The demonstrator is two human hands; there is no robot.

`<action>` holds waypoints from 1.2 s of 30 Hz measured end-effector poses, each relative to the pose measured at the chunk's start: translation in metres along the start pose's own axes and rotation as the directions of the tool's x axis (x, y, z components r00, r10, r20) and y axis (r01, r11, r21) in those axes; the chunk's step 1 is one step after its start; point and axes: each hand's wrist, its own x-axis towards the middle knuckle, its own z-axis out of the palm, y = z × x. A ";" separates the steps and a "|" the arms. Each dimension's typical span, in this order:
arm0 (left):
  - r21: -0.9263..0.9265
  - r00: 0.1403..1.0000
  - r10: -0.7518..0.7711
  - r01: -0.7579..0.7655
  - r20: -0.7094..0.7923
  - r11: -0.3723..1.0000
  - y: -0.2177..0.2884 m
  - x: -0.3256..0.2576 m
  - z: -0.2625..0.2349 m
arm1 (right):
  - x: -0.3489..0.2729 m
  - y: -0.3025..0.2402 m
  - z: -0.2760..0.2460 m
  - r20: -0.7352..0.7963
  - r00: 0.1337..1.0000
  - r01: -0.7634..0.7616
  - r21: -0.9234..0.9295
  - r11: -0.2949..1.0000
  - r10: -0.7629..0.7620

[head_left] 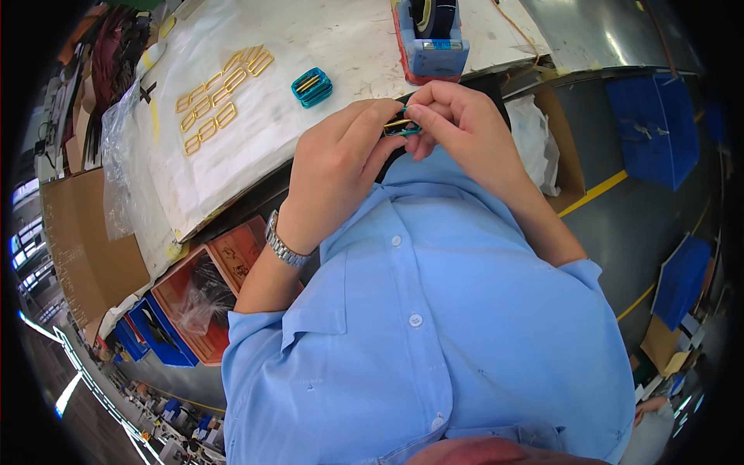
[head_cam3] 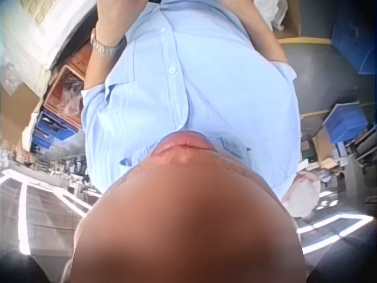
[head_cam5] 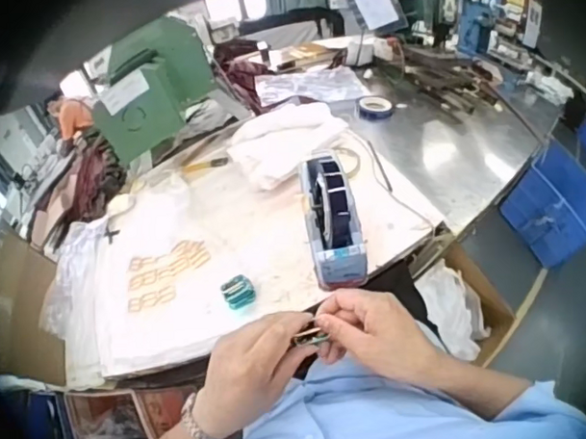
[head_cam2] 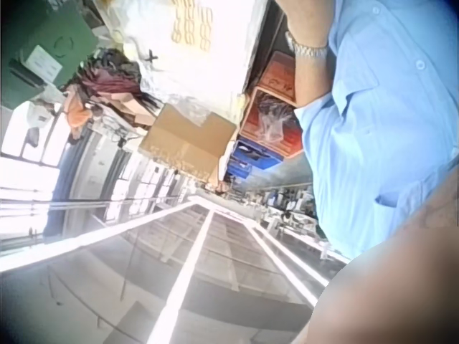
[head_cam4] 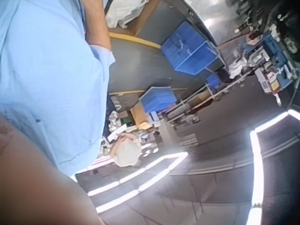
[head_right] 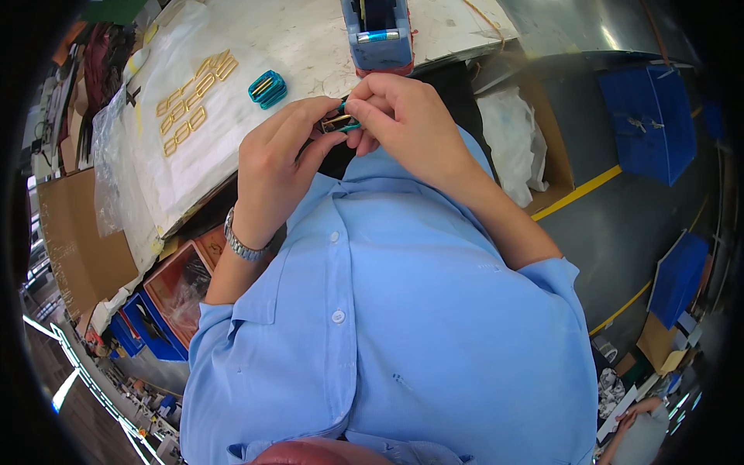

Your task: Wrapping gold metal buckles with blue protective adhesive tape at a workbench.

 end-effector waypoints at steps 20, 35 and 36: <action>0.068 0.993 -0.081 0.087 -0.091 0.994 -0.003 -0.012 0.002 | 0.007 -0.001 0.007 0.132 0.984 -0.137 0.132 0.982 0.120; 0.260 0.974 -0.191 0.216 -0.118 0.941 -0.071 -0.001 -0.040 | 0.011 0.013 0.007 0.222 0.966 -0.181 0.224 0.958 0.131; 0.237 0.964 -0.250 0.266 -0.092 0.935 -0.073 -0.001 -0.039 | 0.009 0.010 0.006 0.202 0.970 -0.174 0.199 0.964 0.134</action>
